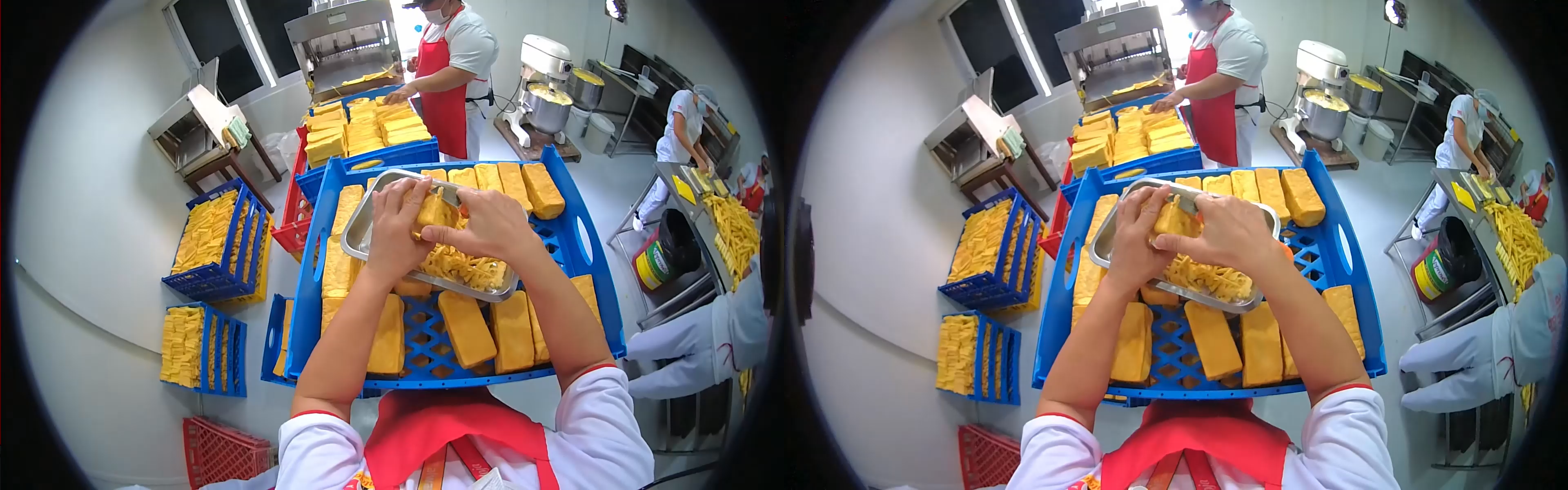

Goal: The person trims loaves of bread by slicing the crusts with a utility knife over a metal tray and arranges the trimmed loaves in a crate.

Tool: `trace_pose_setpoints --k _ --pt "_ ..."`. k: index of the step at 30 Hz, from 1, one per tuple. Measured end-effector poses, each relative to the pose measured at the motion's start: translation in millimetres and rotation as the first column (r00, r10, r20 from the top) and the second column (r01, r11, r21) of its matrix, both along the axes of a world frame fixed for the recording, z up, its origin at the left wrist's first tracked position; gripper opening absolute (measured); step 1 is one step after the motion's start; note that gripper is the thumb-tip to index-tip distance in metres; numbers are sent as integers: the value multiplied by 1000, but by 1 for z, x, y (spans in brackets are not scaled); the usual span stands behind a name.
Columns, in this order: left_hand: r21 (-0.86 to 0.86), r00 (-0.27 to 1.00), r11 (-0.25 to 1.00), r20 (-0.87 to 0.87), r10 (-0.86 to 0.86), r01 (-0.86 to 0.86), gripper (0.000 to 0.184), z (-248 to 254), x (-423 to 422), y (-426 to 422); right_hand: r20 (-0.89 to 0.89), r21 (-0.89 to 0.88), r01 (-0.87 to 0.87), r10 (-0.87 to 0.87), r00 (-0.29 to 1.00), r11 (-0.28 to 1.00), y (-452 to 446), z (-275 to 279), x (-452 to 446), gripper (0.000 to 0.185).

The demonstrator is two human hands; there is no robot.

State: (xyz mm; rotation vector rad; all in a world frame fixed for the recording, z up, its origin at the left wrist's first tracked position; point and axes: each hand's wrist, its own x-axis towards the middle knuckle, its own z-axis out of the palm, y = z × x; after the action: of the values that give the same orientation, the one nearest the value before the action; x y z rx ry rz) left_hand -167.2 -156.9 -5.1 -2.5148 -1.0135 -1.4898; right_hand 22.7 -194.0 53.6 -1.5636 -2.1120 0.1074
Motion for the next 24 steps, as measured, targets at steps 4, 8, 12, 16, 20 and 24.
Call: trace_pose_setpoints --k 4,8,12,16,20,24 --pt "0 997 998 -41 66 -66 76 2 -1 -2 66 3 -14 14 998 1000 -3 -1 -2 85" --pt "-18 990 993 -74 117 -118 78 3 -3 -3 66 11 -19 18 998 1000 -6 -3 -9 77" --pt "-22 990 990 -16 141 -142 70 3 -2 -1 44 10 -28 28 999 1000 -3 -8 -14 76" --pt "-32 984 990 112 138 -135 59 -2 -2 7 -55 -9 -23 22 998 1000 -11 7 -11 71" --pt "-13 961 987 227 160 -161 58 -3 -2 7 -86 -17 43 -45 995 999 -6 3 -7 62" --pt "48 961 979 206 184 -198 62 -4 -1 7 -164 46 47 -39 986 998 -1 -14 -15 50"
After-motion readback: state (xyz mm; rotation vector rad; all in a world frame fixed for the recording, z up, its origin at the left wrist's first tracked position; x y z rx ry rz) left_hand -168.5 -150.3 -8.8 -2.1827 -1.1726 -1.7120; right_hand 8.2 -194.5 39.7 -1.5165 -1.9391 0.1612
